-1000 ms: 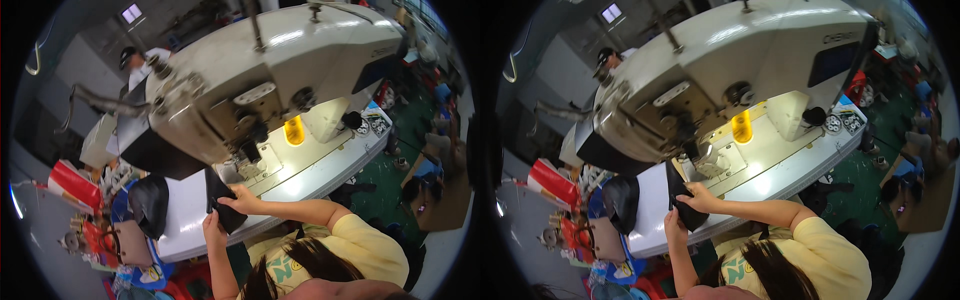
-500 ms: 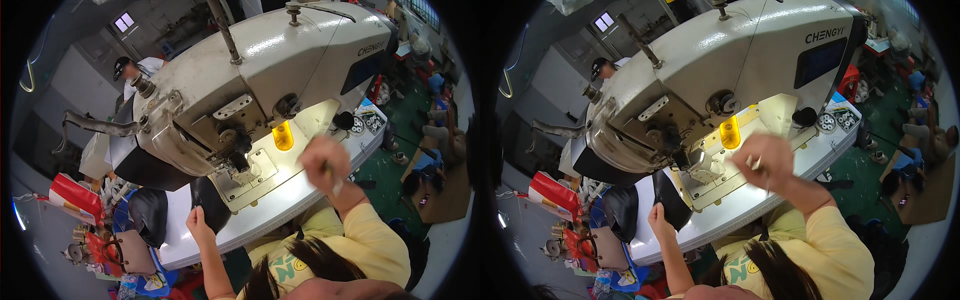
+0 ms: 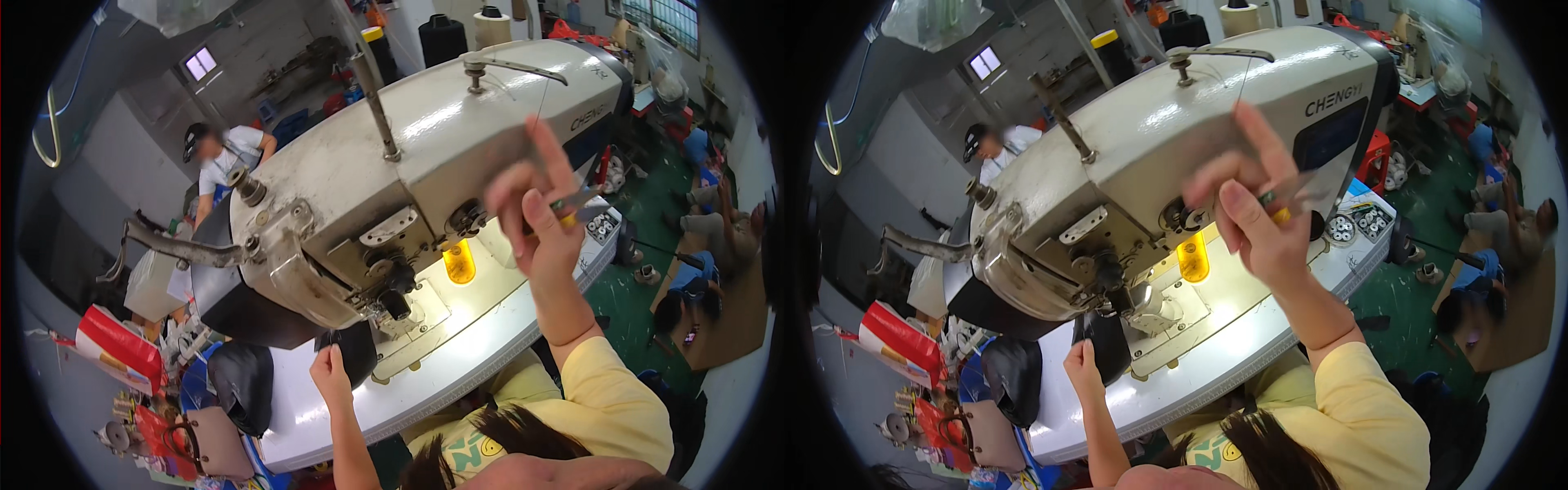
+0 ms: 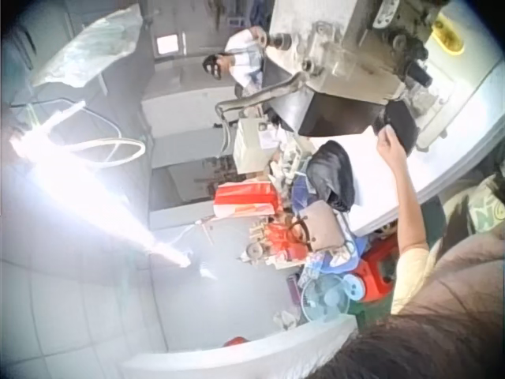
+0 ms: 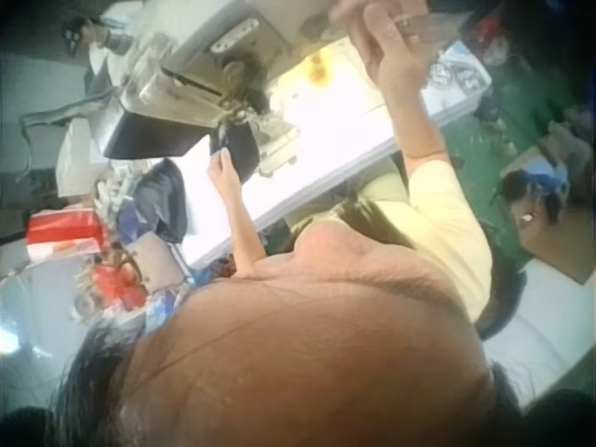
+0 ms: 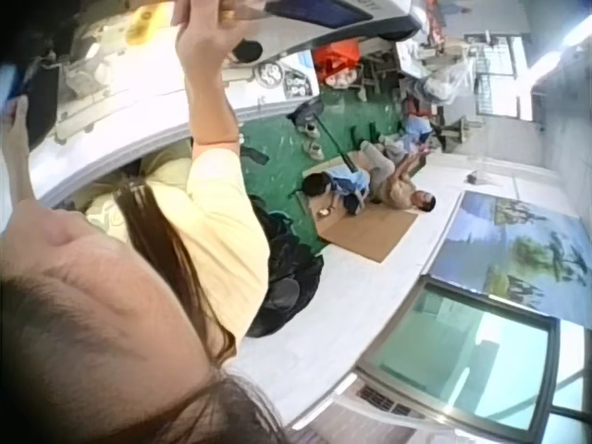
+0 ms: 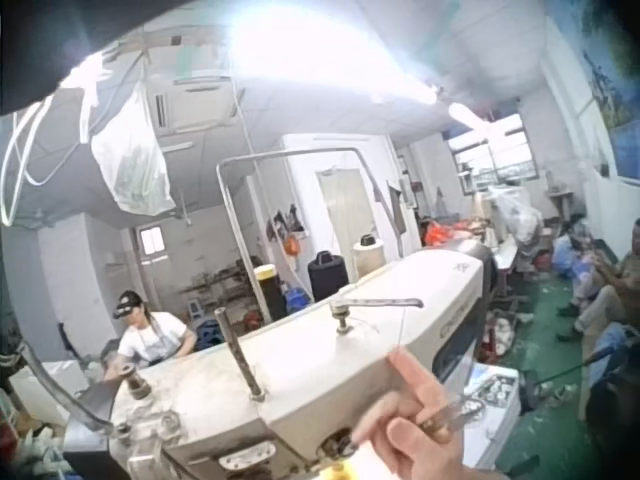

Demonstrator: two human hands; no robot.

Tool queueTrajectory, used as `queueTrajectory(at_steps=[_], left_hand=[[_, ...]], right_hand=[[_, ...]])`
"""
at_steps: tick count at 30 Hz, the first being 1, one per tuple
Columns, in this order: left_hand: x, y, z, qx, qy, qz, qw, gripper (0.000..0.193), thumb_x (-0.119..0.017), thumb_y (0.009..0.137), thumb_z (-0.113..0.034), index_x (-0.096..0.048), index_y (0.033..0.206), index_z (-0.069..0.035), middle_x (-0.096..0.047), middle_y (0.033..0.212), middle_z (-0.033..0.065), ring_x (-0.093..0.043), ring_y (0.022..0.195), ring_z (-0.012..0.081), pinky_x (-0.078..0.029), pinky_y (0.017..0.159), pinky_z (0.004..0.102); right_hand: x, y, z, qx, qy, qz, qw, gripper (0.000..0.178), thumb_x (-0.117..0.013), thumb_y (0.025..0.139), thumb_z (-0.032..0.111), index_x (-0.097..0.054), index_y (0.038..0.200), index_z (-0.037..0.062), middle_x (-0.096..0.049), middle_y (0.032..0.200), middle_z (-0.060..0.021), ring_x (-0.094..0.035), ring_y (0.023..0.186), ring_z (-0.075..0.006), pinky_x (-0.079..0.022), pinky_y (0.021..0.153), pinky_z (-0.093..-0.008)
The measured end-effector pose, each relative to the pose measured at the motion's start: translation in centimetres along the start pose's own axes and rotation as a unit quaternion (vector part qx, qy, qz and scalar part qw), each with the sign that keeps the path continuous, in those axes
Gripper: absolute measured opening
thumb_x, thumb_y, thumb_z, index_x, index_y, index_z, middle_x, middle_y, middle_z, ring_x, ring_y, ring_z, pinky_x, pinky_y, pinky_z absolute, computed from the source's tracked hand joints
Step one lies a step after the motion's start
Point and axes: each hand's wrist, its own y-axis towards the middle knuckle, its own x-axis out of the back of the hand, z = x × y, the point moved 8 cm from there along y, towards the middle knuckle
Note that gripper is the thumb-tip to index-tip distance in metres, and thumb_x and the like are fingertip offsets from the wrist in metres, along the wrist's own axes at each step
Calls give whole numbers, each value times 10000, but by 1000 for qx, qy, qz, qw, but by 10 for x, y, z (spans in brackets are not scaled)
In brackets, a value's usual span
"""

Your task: The person operates an industrial sewing machine to stitch black leather pieces, likely shoe uppers or similar components. They repeatedly pick up pieces from a stack, position them under the needle, sew along the edges, and trim excess thread with scissors. Finished pieces are placed aside on the table.

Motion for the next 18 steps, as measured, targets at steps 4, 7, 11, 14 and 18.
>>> queueTrajectory(at_steps=[4,7,11,14,18], left_hand=[[8,-16,-13,-92,174,22,980,179,-544,846,-118,-569,758,36,-469,544,77,-392,480,118,-312,456,283],[17,-28,-23,-145,265,23,953,157,-550,831,-103,-566,746,28,-482,527,157,-450,432,246,-336,439,339],[20,-38,-5,-149,336,69,928,155,-562,818,-138,-586,743,-4,-533,577,206,-535,521,367,-392,474,412],[4,-46,19,-162,342,115,919,170,-570,806,-176,-605,726,-30,-559,602,197,-554,570,384,-422,525,447],[-2,-48,25,-148,367,102,913,178,-576,797,-185,-607,712,-32,-564,599,190,-556,560,375,-426,522,443]], right_hand=[[50,-33,-21,-12,41,-47,998,235,-459,878,25,-501,1107,-2,-510,667,-20,-343,451,-19,-258,417,-159],[66,-52,-29,-34,-129,-87,987,103,-480,872,17,-517,961,-17,-431,594,18,-316,441,-20,-230,412,-191],[69,-90,-37,-71,-310,-55,946,66,-484,861,2,-544,886,11,-432,579,37,-353,504,-18,-263,453,-188],[104,-137,-53,-138,-347,-26,927,70,-482,866,19,-546,893,21,-432,575,49,-348,494,-16,-274,451,-184],[170,-178,-38,-344,-254,-139,893,121,-515,835,22,-563,946,29,-560,715,3,-392,521,-25,-294,457,-161]])
